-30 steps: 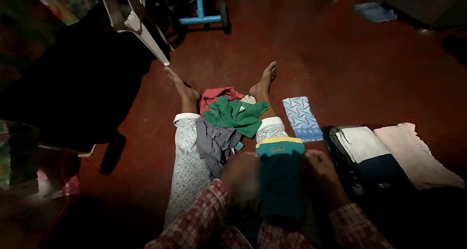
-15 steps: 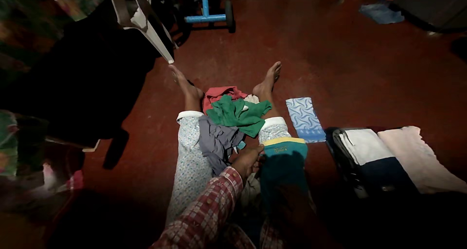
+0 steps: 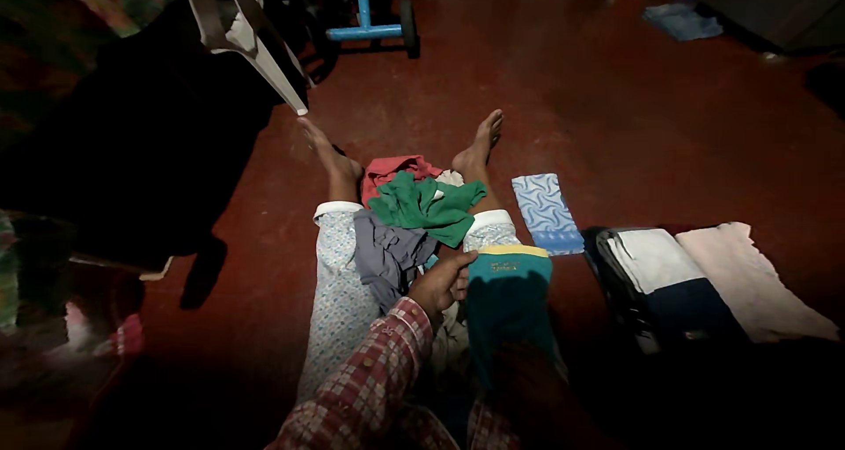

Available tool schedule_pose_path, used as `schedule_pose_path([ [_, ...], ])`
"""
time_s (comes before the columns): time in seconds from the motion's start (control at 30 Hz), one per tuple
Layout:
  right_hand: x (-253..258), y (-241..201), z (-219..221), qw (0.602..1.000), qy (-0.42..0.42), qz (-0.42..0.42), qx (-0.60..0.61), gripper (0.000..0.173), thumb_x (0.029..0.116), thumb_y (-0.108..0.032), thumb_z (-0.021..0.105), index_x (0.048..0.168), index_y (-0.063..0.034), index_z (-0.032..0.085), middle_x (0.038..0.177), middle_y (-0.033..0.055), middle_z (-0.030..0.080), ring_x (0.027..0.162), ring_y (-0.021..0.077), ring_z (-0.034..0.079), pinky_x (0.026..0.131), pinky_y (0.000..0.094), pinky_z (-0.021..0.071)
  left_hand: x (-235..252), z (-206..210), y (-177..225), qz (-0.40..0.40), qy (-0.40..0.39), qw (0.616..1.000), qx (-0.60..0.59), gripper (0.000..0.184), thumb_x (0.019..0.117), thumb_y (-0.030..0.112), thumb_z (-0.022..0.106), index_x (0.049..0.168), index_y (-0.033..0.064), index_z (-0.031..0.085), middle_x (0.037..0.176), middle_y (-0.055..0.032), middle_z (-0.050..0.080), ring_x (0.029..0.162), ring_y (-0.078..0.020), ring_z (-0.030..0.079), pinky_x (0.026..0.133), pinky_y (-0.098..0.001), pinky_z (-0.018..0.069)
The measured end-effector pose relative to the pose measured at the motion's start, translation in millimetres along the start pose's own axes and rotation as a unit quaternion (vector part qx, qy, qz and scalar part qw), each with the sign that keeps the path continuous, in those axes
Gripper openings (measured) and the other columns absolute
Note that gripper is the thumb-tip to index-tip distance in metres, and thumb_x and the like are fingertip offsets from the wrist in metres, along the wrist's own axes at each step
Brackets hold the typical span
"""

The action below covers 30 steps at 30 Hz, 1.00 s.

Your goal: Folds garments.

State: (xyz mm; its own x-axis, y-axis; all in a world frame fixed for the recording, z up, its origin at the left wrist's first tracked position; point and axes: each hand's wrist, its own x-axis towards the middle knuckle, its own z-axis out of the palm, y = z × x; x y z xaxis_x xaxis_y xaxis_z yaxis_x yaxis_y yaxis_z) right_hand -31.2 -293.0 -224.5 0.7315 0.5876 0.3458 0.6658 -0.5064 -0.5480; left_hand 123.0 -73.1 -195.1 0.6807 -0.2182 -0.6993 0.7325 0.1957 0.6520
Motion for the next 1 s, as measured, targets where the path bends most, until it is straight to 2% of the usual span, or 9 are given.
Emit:
schedule_pose_path([
  [0.07, 3, 1, -4, 0.999, 0.017, 0.005, 0.035, 0.018, 0.0986, -0.019, 0.063, 0.108, -0.009, 0.075, 0.121, 0.0159, 0.071, 0.12, 0.0348, 0.065, 0.105, 0.0561, 0.0486, -7, 6, 3, 0.047, 0.009, 0.999, -0.019, 0.013, 0.1021, 0.017, 0.058, 0.113, 0.0099, 0.055, 0.07, 0.0021, 0.052, 0.05, -0.0055, 0.045, 0.047, -0.0205, 0.0416],
  [0.17, 5, -1, -11, 1.0, 0.01, -0.013, 0.014, 0.018, 0.0981, -0.022, 0.063, 0.106, -0.0117, 0.075, 0.12, 0.0144, 0.071, 0.117, 0.0329, 0.066, 0.104, 0.052, 0.0505, -11, 5, 3, 0.117, 0.062, 0.99, -0.037, 0.046, 0.0972, 0.0, 0.062, 0.139, 0.0027, 0.044, 0.095, -0.0072, 0.06, 0.062, -0.0092, 0.056, 0.056, -0.0229, 0.0501],
  [0.43, 10, -6, -17, 0.997, -0.067, 0.002, 0.026, 0.024, 0.1001, -0.024, 0.061, 0.111, -0.0072, 0.075, 0.118, 0.015, 0.072, 0.114, 0.0348, 0.067, 0.101, 0.0574, 0.0503, 9, -11, -35, 0.101, 0.157, 0.982, 0.027, 0.047, 0.0966, 0.001, 0.064, 0.139, -0.002, 0.044, 0.101, -0.0131, 0.061, 0.063, -0.0115, 0.059, 0.057, -0.0248, 0.0519],
  [0.6, 36, 9, -35, 0.996, 0.068, 0.057, -0.024, 0.026, 0.1015, -0.017, 0.054, 0.108, -0.0026, 0.075, 0.111, 0.0141, 0.074, 0.106, 0.0292, 0.071, 0.096, 0.0421, 0.0563, 7, -6, -32, 0.084, 0.121, 0.987, 0.061, 0.053, 0.0973, 0.006, 0.066, 0.142, -0.0021, 0.039, 0.096, -0.0112, 0.061, 0.063, -0.0107, 0.06, 0.059, -0.0245, 0.0529],
  [0.7, 47, 26, -29, 0.99, 0.125, 0.03, -0.057, 0.024, 0.1, -0.012, 0.054, 0.107, -0.0033, 0.075, 0.112, 0.016, 0.073, 0.107, 0.0287, 0.07, 0.095, 0.041, 0.0566, 4, -3, -34, 0.098, 0.126, 0.983, 0.091, 0.056, 0.0945, 0.001, 0.068, 0.143, -0.0018, 0.039, 0.096, -0.0119, 0.059, 0.064, -0.0116, 0.059, 0.06, -0.025, 0.0529],
  [0.77, 51, 35, -17, 0.989, 0.108, 0.017, -0.095, 0.023, 0.1004, -0.015, 0.057, 0.112, -0.0098, 0.076, 0.123, 0.0137, 0.071, 0.119, 0.0308, 0.066, 0.1, 0.0481, 0.054, 3, -1, -34, 0.12, 0.142, 0.977, 0.104, 0.056, 0.0952, 0.001, 0.066, 0.144, -0.0019, 0.039, 0.1, -0.0145, 0.06, 0.069, -0.0144, 0.061, 0.063, -0.0285, 0.0538],
  [0.87, 57, 54, 2, 0.994, -0.024, 0.006, -0.107, 0.031, 0.0985, -0.026, 0.062, 0.124, -0.0123, 0.073, 0.143, 0.0152, 0.06, 0.14, 0.0417, 0.049, 0.113, 0.066, 0.0373, 6, -5, -35, 0.161, 0.168, 0.962, 0.142, 0.051, 0.0968, 0.001, 0.062, 0.143, -0.0029, 0.041, 0.098, -0.0152, 0.062, 0.078, -0.0187, 0.063, 0.072, -0.0345, 0.0553],
  [0.93, 61, 61, 7, 0.994, -0.051, 0.003, -0.099, 0.033, 0.0971, -0.029, 0.064, 0.124, -0.0132, 0.073, 0.147, 0.0159, 0.057, 0.143, 0.0441, 0.044, 0.115, 0.0697, 0.0306, 7, -10, -35, 0.165, 0.176, 0.954, 0.179, 0.051, 0.0958, -0.001, 0.061, 0.143, -0.0028, 0.042, 0.104, -0.0169, 0.063, 0.088, -0.0216, 0.064, 0.08, -0.038, 0.0549],
  [1.0, 66, 55, -1, 0.997, -0.006, 0.048, -0.059, 0.03, 0.0984, -0.024, 0.062, 0.121, -0.0094, 0.074, 0.144, 0.0189, 0.058, 0.14, 0.0447, 0.046, 0.115, 0.0674, 0.032, 4, -15, -36, 0.147, 0.167, 0.957, 0.186, 0.052, 0.0946, -0.001, 0.062, 0.143, -0.0034, 0.041, 0.11, -0.0188, 0.063, 0.088, -0.0215, 0.066, 0.078, -0.0371, 0.0564],
])
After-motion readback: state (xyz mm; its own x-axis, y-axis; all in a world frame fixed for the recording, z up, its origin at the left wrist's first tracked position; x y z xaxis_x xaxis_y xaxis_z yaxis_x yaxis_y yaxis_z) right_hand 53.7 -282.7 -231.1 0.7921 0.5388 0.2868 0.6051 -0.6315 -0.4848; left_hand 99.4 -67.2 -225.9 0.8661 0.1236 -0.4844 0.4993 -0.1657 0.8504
